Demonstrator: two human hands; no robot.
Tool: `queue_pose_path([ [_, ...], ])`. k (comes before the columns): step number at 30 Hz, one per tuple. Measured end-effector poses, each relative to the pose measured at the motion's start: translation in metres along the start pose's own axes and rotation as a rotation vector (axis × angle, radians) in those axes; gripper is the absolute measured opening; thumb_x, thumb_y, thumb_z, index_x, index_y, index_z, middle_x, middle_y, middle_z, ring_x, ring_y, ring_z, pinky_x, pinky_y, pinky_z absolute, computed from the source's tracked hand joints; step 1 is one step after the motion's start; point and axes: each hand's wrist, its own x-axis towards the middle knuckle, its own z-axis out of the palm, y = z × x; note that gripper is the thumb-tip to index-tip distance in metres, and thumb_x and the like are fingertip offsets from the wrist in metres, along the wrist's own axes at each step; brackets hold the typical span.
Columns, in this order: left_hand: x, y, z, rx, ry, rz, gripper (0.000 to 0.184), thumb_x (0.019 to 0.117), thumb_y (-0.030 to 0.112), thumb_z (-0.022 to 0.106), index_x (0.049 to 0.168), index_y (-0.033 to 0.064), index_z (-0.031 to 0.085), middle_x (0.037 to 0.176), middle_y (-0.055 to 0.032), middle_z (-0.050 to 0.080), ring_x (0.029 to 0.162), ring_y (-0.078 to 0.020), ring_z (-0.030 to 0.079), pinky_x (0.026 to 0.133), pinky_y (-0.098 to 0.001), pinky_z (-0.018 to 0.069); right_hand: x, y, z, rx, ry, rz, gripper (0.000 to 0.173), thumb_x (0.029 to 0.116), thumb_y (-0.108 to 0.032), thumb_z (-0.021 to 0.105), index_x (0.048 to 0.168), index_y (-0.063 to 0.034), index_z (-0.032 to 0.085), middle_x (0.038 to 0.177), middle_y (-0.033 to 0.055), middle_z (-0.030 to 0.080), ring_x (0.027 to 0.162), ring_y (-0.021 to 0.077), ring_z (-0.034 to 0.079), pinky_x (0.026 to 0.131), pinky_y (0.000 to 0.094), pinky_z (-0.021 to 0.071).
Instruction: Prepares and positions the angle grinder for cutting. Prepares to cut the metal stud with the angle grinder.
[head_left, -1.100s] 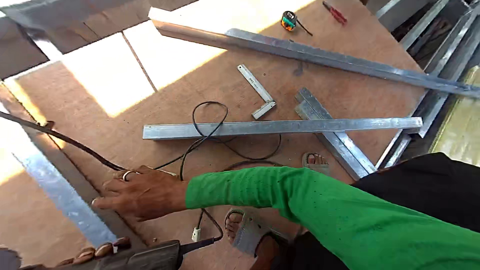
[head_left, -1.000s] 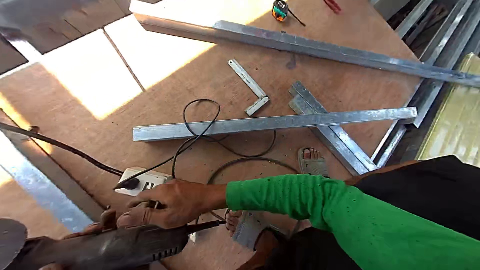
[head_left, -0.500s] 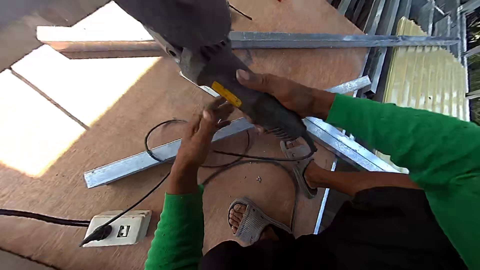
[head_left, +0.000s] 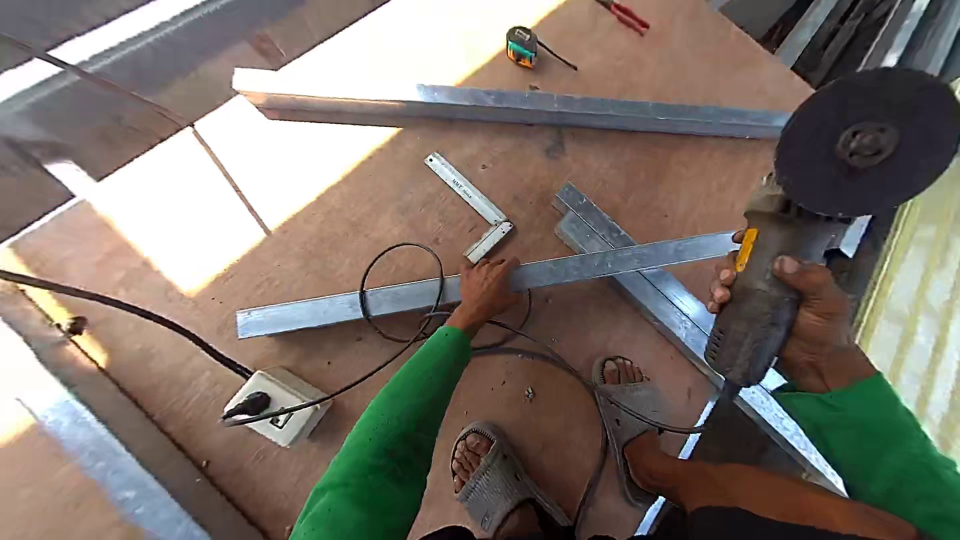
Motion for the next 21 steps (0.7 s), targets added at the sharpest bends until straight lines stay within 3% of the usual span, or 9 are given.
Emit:
queue_pose_path([
  [3, -0.011, -0.016, -0.009, 0.002, 0.033, -0.019, 0.055, 0.0795, 0.042, 0.084, 0.128, 0.0219, 0.068, 0.116, -0.0096, 0.073, 0.104, -0.0363, 0.067, 0.088, -0.0663, 0.0462, 0.009, 0.043, -0.023, 0.101, 0.031, 0.059, 0.066, 0.0776, -0.050, 0.082, 0.130, -0.0167, 0.058, 0.092, 0.0064, 0.069, 0.072, 0.0203, 0.071, 0.067, 0.0390, 0.0643],
  [7, -0.002, -0.018, -0.024, 0.015, 0.068, -0.022, 0.055, 0.0806, 0.040, 0.084, 0.127, 0.0170, 0.068, 0.109, -0.0129, 0.073, 0.100, -0.0372, 0.068, 0.088, -0.0654, 0.0469, 0.018, 0.066, -0.046, 0.156, 0.077, 0.093, 0.062, 0.0814, -0.048, 0.079, 0.129, -0.0152, 0.056, 0.091, 0.0079, 0.069, 0.071, 0.0217, 0.071, 0.066, 0.0394, 0.0643],
  [10, 0.028, 0.007, -0.034, 0.017, 0.016, -0.045, 0.056, 0.0827, 0.042, 0.082, 0.129, 0.0153, 0.066, 0.110, -0.0166, 0.072, 0.102, -0.0410, 0.067, 0.087, -0.0676, 0.0465, 0.028, 0.065, -0.053, 0.176, 0.104, 0.101, 0.064, 0.0811, -0.049, 0.079, 0.130, -0.0146, 0.054, 0.091, 0.0085, 0.068, 0.071, 0.0223, 0.072, 0.066, 0.0399, 0.0645],
  [14, 0.074, 0.049, -0.026, 0.009, -0.071, -0.065, 0.056, 0.0823, 0.047, 0.079, 0.128, 0.0183, 0.065, 0.112, -0.0152, 0.071, 0.106, -0.0400, 0.066, 0.088, -0.0690, 0.0457, 0.041, 0.058, -0.058, 0.140, 0.135, 0.067, 0.070, 0.0799, -0.047, 0.082, 0.132, -0.0110, 0.053, 0.091, 0.0127, 0.069, 0.070, 0.0251, 0.072, 0.065, 0.0424, 0.0652],
  [16, 0.092, 0.071, -0.022, 0.010, -0.091, -0.066, 0.056, 0.0829, 0.047, 0.078, 0.129, 0.0179, 0.064, 0.110, -0.0159, 0.071, 0.105, -0.0408, 0.066, 0.087, -0.0695, 0.0455, 0.046, 0.056, -0.060, 0.114, 0.154, 0.047, 0.073, 0.0792, -0.052, 0.083, 0.132, -0.0106, 0.053, 0.090, 0.0135, 0.069, 0.068, 0.0254, 0.072, 0.064, 0.0422, 0.0652],
  [19, 0.109, 0.097, -0.015, 0.017, -0.103, -0.082, 0.058, 0.0838, 0.048, 0.077, 0.130, 0.0174, 0.063, 0.111, -0.0171, 0.071, 0.105, -0.0423, 0.067, 0.086, -0.0704, 0.0459, 0.053, 0.062, -0.066, 0.145, 0.159, 0.073, 0.071, 0.0825, -0.057, 0.077, 0.131, -0.0113, 0.053, 0.089, 0.0131, 0.068, 0.068, 0.0253, 0.071, 0.063, 0.0424, 0.0648],
  [21, 0.119, 0.108, -0.010, 0.024, -0.062, -0.084, 0.061, 0.0828, 0.051, 0.077, 0.131, 0.0173, 0.063, 0.114, -0.0168, 0.070, 0.111, -0.0419, 0.064, 0.089, -0.0687, 0.0451, 0.057, 0.063, -0.066, 0.180, 0.130, 0.047, 0.064, 0.0875, -0.049, 0.074, 0.131, -0.0082, 0.051, 0.091, 0.0151, 0.068, 0.070, 0.0260, 0.072, 0.065, 0.0425, 0.0648],
])
